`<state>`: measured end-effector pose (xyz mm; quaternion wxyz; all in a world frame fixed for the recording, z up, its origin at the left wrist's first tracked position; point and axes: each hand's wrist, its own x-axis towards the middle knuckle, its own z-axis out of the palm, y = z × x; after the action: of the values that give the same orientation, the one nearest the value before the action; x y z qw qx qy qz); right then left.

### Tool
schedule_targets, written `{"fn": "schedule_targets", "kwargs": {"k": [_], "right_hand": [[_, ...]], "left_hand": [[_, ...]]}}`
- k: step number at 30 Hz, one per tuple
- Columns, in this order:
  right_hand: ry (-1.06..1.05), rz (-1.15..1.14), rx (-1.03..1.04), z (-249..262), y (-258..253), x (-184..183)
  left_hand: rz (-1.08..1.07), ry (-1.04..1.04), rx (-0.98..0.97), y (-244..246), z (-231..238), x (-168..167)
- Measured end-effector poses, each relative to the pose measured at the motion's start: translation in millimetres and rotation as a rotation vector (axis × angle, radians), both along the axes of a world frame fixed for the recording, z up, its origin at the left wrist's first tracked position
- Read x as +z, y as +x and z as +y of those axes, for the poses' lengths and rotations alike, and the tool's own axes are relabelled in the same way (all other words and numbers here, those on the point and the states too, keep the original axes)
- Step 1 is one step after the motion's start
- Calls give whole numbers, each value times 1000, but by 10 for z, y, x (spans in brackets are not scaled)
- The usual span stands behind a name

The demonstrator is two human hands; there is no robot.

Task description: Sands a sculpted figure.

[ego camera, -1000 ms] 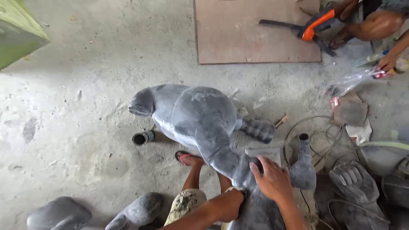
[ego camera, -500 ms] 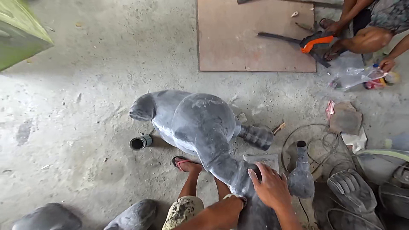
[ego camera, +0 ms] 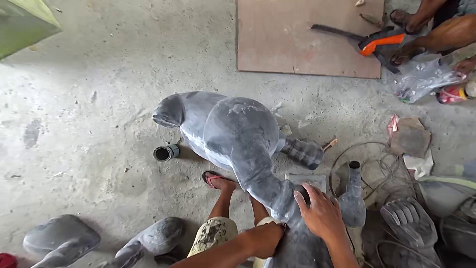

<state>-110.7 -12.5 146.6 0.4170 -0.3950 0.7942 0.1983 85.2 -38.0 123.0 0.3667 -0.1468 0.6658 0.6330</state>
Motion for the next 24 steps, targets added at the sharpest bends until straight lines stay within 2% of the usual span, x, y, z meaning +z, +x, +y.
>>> {"fn": "schedule_targets", "kwargs": {"k": [4,8,11,16,19,20,23,24], "right_hand": [[-16,6,3,-27,-34,-25],[-20,11,8,2,-17,-31],[-4,9,6,-15,-22,16],[-1,8,2,-13,-18,13],[6,6,5,-18,-42,18],[12,6,5,-3,-37,6],[4,6,8,11,-11,-11],[-1,11,4,-1,-22,-10]], "left_hand": [[36,-48,-37,-101,-237,332],[40,-48,-61,-139,-237,265],[58,-67,-42,-99,-221,442],[8,-21,-31,-115,-106,165],[-14,-36,-56,-220,-237,480],[-23,-31,-59,-224,-249,477],[-30,3,-50,-143,-137,174],[-16,-4,-54,-149,-148,185]]}}
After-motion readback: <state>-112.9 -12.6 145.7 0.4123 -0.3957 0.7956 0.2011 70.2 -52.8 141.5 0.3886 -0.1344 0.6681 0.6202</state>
